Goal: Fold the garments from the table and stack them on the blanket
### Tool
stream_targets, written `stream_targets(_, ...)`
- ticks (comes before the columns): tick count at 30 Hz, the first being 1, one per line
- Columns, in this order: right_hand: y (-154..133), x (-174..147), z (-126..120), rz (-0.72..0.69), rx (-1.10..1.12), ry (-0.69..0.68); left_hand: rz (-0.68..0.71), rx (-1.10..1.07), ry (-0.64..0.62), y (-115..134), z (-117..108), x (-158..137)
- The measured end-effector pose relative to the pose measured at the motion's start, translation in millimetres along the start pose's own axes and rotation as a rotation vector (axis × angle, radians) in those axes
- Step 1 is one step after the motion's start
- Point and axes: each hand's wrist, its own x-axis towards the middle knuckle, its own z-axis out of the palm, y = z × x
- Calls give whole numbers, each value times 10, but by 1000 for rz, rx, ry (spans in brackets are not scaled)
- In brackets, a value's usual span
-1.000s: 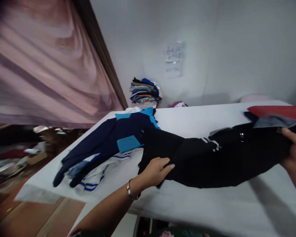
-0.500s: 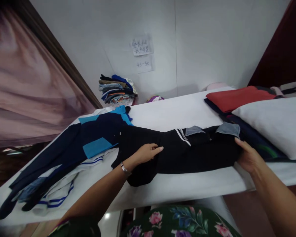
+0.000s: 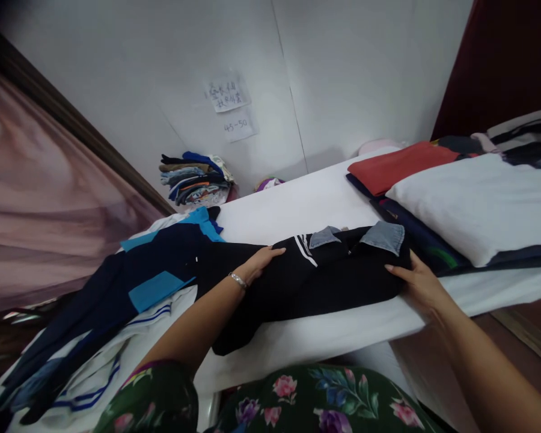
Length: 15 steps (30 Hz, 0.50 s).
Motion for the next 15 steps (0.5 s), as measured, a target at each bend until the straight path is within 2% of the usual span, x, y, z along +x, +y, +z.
stream_targets(4, 86, 68, -64, -66, -77, 42, 75, -64, -24, 191, 110, 68)
stream_targets(7, 85, 83, -98, -110, -147, 52, 301, -61, 51, 428, 58, 41)
stream_targets(11, -97, 75, -30, -187, -198, 47, 683, 37, 219, 899, -229, -86)
stream_targets(15, -566, 104, 127, -402, -343, 8, 954, 115, 375, 1433, -588, -300)
